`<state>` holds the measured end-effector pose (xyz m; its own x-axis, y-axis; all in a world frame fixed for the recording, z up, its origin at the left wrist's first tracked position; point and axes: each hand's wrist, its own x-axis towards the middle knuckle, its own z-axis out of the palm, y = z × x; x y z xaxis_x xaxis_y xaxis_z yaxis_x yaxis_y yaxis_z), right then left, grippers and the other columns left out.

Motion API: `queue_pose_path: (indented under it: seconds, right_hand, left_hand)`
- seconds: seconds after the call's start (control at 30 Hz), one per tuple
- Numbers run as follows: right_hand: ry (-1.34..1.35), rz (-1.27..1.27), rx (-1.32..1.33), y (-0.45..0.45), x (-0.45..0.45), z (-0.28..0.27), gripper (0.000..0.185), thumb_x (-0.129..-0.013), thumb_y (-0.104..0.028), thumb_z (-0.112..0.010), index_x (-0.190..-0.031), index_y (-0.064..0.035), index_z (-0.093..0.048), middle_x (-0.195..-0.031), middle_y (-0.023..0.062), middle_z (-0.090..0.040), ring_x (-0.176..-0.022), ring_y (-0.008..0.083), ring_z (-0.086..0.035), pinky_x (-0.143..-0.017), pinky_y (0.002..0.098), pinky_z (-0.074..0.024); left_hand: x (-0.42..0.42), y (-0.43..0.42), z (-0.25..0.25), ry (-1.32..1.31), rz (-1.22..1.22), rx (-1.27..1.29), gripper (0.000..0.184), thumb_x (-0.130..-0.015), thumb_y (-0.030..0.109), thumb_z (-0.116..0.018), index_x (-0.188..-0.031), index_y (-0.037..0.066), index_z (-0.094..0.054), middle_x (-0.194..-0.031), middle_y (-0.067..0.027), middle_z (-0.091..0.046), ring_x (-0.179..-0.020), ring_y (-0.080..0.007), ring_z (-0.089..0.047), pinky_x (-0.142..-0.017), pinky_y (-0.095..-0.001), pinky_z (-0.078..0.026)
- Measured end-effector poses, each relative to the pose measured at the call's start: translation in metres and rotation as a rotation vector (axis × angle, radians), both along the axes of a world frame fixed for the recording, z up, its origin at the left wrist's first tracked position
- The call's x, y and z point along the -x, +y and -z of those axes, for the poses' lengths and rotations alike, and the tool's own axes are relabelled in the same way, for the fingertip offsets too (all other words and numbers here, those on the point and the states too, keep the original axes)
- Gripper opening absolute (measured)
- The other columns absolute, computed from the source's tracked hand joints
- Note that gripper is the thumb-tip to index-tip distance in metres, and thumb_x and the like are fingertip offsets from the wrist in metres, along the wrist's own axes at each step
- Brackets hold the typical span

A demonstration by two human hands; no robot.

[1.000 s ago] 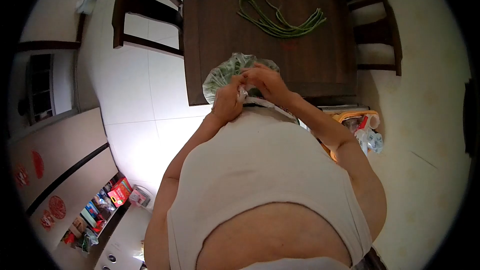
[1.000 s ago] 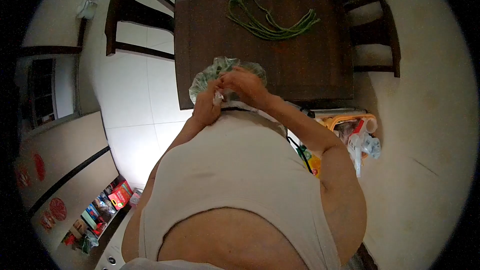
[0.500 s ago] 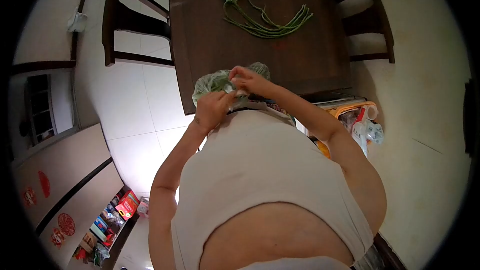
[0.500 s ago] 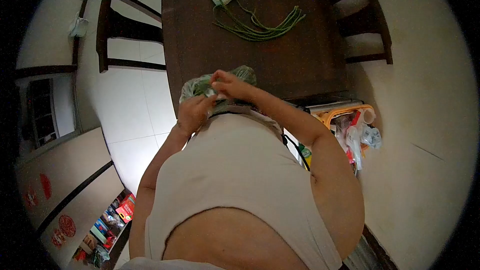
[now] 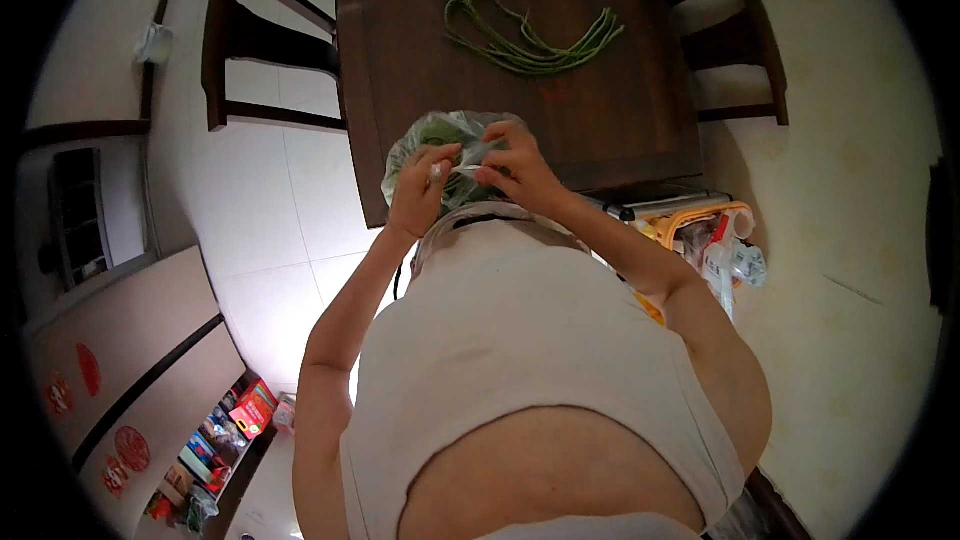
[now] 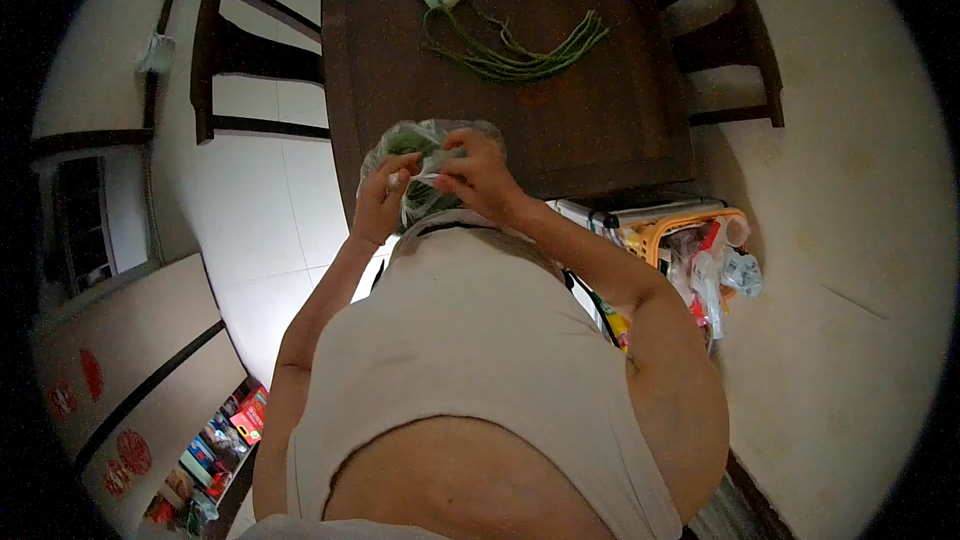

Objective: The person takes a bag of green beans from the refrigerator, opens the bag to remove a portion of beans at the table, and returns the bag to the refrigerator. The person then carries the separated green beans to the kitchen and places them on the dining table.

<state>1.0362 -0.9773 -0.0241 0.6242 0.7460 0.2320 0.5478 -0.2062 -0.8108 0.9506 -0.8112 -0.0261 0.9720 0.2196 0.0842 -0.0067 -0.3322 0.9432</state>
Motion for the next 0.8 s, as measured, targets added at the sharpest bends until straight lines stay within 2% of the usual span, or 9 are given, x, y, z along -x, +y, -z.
queue_pose_path:
  seconds: [0.03, 0.13, 0.23, 0.33, 0.37, 0.47, 0.57, 0.67, 0.8]
  right_hand:
    - [-0.102, -0.002, 0.042, -0.003, -0.001, 0.002, 0.013, -0.074, -0.020, -0.062, -0.073, -0.0083, -0.058, -0.092, 0.0081, -0.047, -0.089, 0.0226, -0.046, -0.082, 0.0406, -0.0299]
    - [-0.294, 0.014, 0.187, -0.018, -0.007, 0.021, 0.012, -0.074, -0.018, -0.062, -0.072, -0.0074, -0.057, -0.089, 0.0085, -0.047, -0.089, 0.0253, -0.046, -0.081, 0.0424, -0.0310]
    - [-0.271, 0.037, 0.333, -0.044, -0.015, 0.060, 0.013, -0.075, -0.017, -0.061, -0.072, -0.0059, -0.054, -0.091, 0.0085, -0.047, -0.087, 0.0254, -0.046, -0.081, 0.0402, -0.0322]
    - [-0.122, 0.023, 0.325, -0.041, -0.015, 0.055, 0.014, -0.077, -0.017, -0.059, -0.074, -0.0040, -0.054, -0.090, 0.0092, -0.049, -0.084, 0.0256, -0.047, -0.075, 0.0380, -0.0370]
    - [-0.006, 0.016, 0.274, -0.038, -0.014, 0.048, 0.014, -0.078, -0.016, -0.058, -0.075, -0.0033, -0.053, -0.087, 0.0087, -0.048, -0.081, 0.0244, -0.047, -0.072, 0.0349, -0.0384]
    - [0.133, -0.043, 0.147, -0.016, -0.015, 0.003, 0.014, -0.080, -0.015, -0.056, -0.077, -0.0017, -0.053, -0.085, 0.0085, -0.048, -0.075, 0.0225, -0.048, -0.065, 0.0307, -0.0409]
    - [0.071, -0.110, 0.055, 0.003, -0.011, -0.017, 0.015, -0.082, -0.016, -0.054, -0.079, -0.0013, -0.053, -0.086, 0.0090, -0.049, -0.075, 0.0218, -0.049, -0.065, 0.0305, -0.0416]
    - [0.059, -0.128, -0.049, 0.014, -0.005, -0.010, 0.013, -0.082, -0.014, -0.054, -0.083, -0.0020, -0.055, -0.089, 0.0108, -0.050, -0.081, 0.0204, -0.051, -0.070, 0.0294, -0.0415]
    - [0.292, -0.061, -0.139, 0.016, -0.016, 0.013, 0.011, -0.081, -0.012, -0.055, -0.084, -0.0018, -0.056, -0.090, 0.0115, -0.054, -0.078, 0.0191, -0.052, -0.068, 0.0297, -0.0422]
  left_hand:
    - [0.001, 0.005, -0.003, -0.202, 0.002, -0.545, 0.007, -0.079, 0.013, -0.053, -0.081, 0.007, -0.056, -0.091, -0.0111, -0.053, -0.083, -0.0258, -0.051, -0.067, -0.0334, -0.039]
    - [0.005, 0.039, 0.024, -0.301, -0.066, -0.787, 0.008, -0.073, 0.012, -0.056, -0.079, 0.007, -0.056, -0.089, -0.0091, -0.053, -0.087, -0.0270, -0.048, -0.070, -0.0386, -0.038]
    - [0.014, 0.066, 0.049, -0.030, -0.061, -0.892, 0.008, -0.077, 0.015, -0.055, -0.080, 0.007, -0.056, -0.090, -0.0090, -0.053, -0.084, -0.0256, -0.048, -0.069, -0.0383, -0.036]
    - [0.009, 0.057, 0.053, -0.135, -0.151, -0.381, 0.015, -0.082, 0.018, -0.052, -0.084, 0.005, -0.057, -0.093, -0.0098, -0.054, -0.082, -0.0240, -0.048, -0.070, -0.0348, -0.038]
    - [0.008, 0.051, 0.049, 0.054, -0.042, 0.283, 0.023, -0.086, 0.022, -0.049, -0.087, 0.001, -0.058, -0.096, -0.0107, -0.054, -0.082, -0.0221, -0.049, -0.072, -0.0309, -0.040]
    - [-0.003, 0.024, 0.037, 0.159, 0.200, 0.698, 0.020, -0.084, 0.019, -0.051, -0.090, 0.000, -0.056, -0.088, -0.0098, -0.053, -0.077, -0.0205, -0.049, -0.072, -0.0296, -0.040]
    - [-0.010, 0.003, 0.017, -0.056, 0.229, -0.077, 0.016, -0.078, 0.013, -0.054, -0.090, 0.002, -0.055, -0.080, -0.0087, -0.051, -0.073, -0.0224, -0.051, -0.071, -0.0321, -0.041]
    - [-0.013, 0.003, 0.036, -0.187, 0.333, -0.487, 0.017, -0.072, 0.007, -0.056, -0.088, 0.005, -0.055, -0.075, -0.0087, -0.050, -0.075, -0.0255, -0.052, -0.070, -0.0355, -0.040]
    - [-0.014, 0.008, 0.020, -0.016, 0.427, -0.549, 0.023, -0.070, 0.002, -0.059, -0.092, 0.009, -0.059, -0.088, -0.0072, -0.059, -0.083, -0.0273, -0.055, -0.074, -0.0364, -0.042]
